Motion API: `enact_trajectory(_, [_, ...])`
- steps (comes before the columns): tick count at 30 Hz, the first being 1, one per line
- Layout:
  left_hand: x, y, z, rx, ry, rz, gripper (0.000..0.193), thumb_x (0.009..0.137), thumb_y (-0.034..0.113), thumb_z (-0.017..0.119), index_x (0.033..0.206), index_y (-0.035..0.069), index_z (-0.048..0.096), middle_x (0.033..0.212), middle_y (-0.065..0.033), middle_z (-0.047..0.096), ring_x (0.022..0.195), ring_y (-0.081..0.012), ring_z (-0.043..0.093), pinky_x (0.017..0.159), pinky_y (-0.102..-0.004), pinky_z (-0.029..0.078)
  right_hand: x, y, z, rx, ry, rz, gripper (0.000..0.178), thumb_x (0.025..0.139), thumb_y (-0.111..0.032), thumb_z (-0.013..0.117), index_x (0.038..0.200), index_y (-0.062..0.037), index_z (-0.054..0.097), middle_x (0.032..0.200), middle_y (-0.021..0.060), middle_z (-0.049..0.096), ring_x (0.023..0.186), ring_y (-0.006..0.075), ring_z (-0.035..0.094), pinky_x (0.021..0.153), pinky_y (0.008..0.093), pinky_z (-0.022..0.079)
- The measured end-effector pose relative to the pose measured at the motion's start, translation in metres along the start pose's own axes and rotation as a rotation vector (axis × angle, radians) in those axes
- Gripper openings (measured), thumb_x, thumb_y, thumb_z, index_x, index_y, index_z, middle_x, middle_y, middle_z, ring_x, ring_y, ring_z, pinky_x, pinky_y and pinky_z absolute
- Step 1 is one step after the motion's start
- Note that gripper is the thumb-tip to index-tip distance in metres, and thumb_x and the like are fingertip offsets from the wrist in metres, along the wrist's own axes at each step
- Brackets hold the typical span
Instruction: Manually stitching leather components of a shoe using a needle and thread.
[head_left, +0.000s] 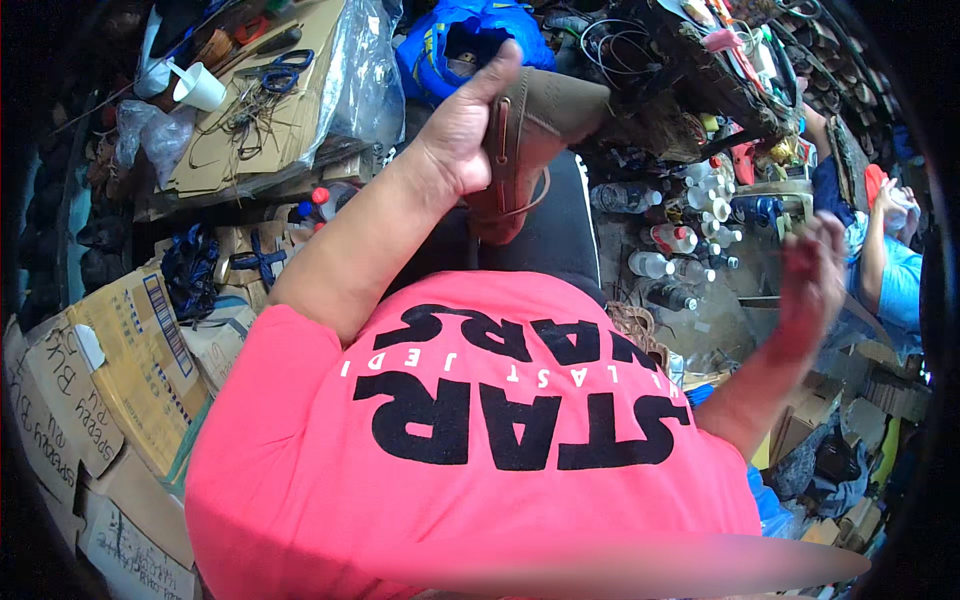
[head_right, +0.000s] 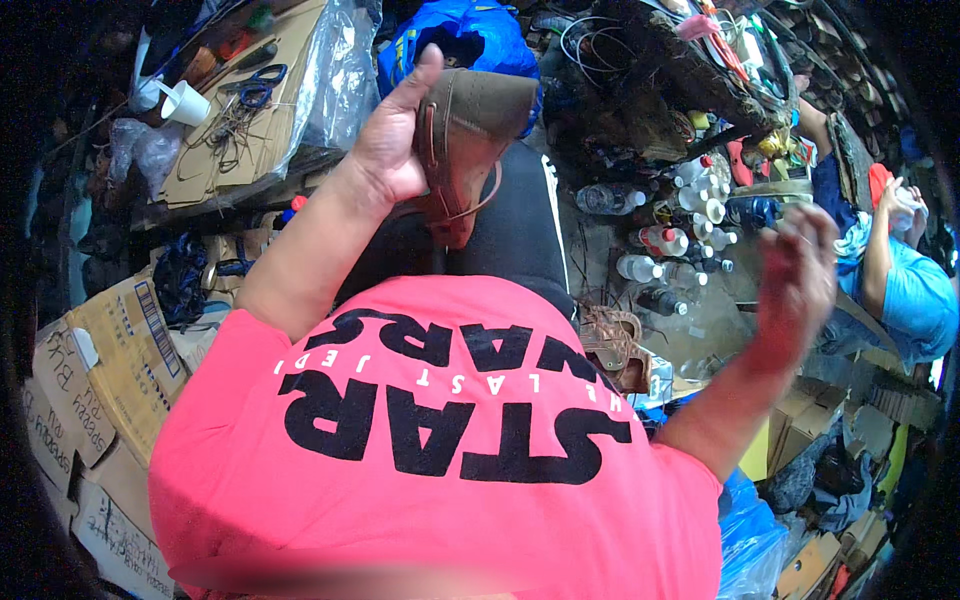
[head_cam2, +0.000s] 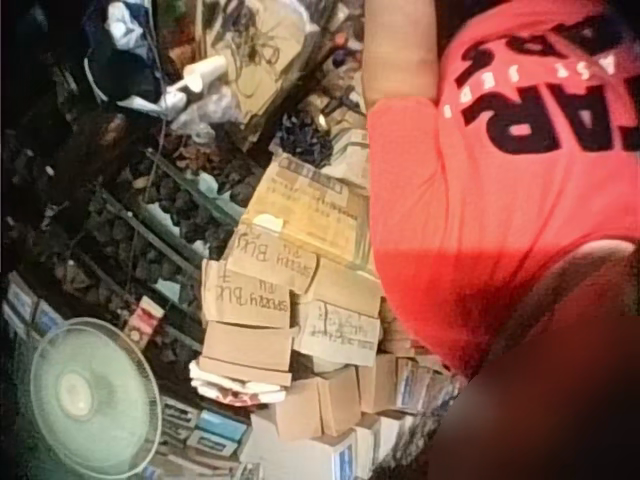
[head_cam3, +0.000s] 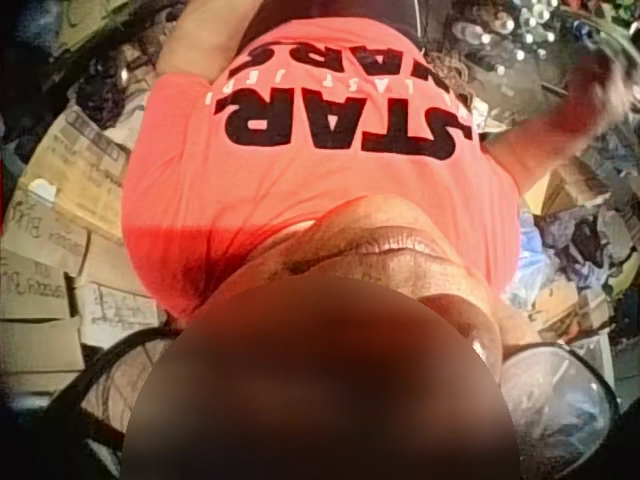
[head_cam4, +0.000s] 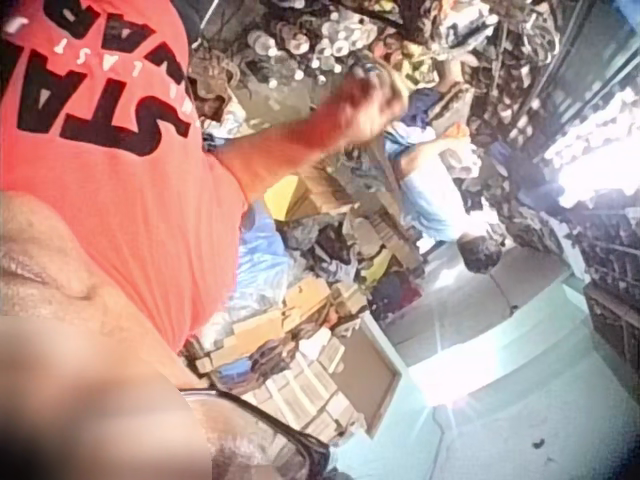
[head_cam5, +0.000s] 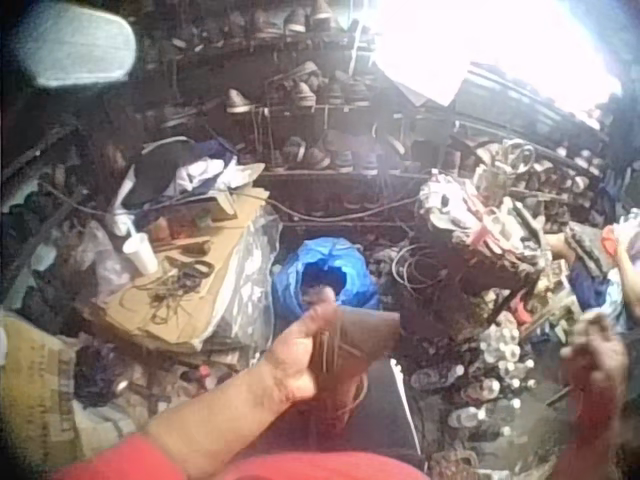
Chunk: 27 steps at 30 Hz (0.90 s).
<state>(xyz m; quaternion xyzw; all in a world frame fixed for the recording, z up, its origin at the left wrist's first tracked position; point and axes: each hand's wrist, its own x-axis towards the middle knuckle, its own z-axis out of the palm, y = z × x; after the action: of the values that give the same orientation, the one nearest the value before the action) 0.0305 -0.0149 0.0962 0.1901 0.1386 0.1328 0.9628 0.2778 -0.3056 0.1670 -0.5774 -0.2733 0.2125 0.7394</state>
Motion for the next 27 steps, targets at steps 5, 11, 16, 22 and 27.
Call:
enact_trajectory(5, [-0.026,-0.012,0.012,0.433,-0.162,0.197,0.033,0.091,0.027,0.053,0.109,0.000,0.057,0.100,-0.0114,0.064,0.088,-0.0207,0.064,0.081,-0.0354,0.051,-0.014,0.055,0.110,-0.058,-0.352,0.269,0.026,0.092,-0.023,0.052,0.107,-0.0040,0.059,0.067,-0.0086,0.036,0.058,0.0010,0.032,0.051,0.0181,0.026])
enact_trajectory(11, [-0.058,-0.037,0.007,1.537,0.116,0.655,0.020,0.089,0.011,0.056,0.103,-0.002,0.061,0.088,-0.0040,0.065,0.078,-0.0073,0.059,0.070,-0.0236,0.049,-0.030,0.089,0.156,-0.071,-0.446,0.412,0.021,0.081,-0.024,0.069,0.090,-0.0091,0.058,0.072,-0.0067,0.052,0.063,0.0002,0.041,0.055,0.0170,0.032])
enact_trajectory(16, [-0.090,-0.043,-0.038,1.077,-0.153,0.375,0.031,0.079,0.017,0.050,0.099,-0.004,0.063,0.102,-0.0163,0.063,0.098,-0.0245,0.059,0.087,-0.0331,0.043,-0.041,0.113,0.159,-0.118,-0.588,0.389,0.026,0.074,-0.019,0.077,0.076,-0.0079,0.053,0.071,-0.0056,0.052,0.066,0.0037,0.045,0.059,0.0198,0.038])
enact_trajectory(22, [-0.063,-0.052,-0.092,0.134,0.080,0.063,0.034,0.089,0.013,0.041,0.117,-0.004,0.052,0.113,-0.0150,0.059,0.102,-0.0242,0.059,0.093,-0.0411,0.045,-0.051,0.152,0.182,-0.523,-0.627,0.286,0.032,0.074,-0.016,0.076,0.067,-0.0077,0.046,0.063,-0.0060,0.045,0.059,0.0037,0.039,0.051,0.0218,0.031])
enact_trajectory(27, [-0.039,-0.053,-0.072,0.030,-0.083,0.065,0.037,0.092,0.017,0.040,0.124,0.003,0.049,0.120,-0.0117,0.056,0.107,-0.0227,0.057,0.096,-0.0407,0.043,-0.039,0.174,0.206,-0.856,-0.447,-0.125,0.037,0.071,-0.018,0.076,0.063,-0.0046,0.043,0.059,-0.0020,0.044,0.057,0.0065,0.038,0.049,0.0259,0.033])
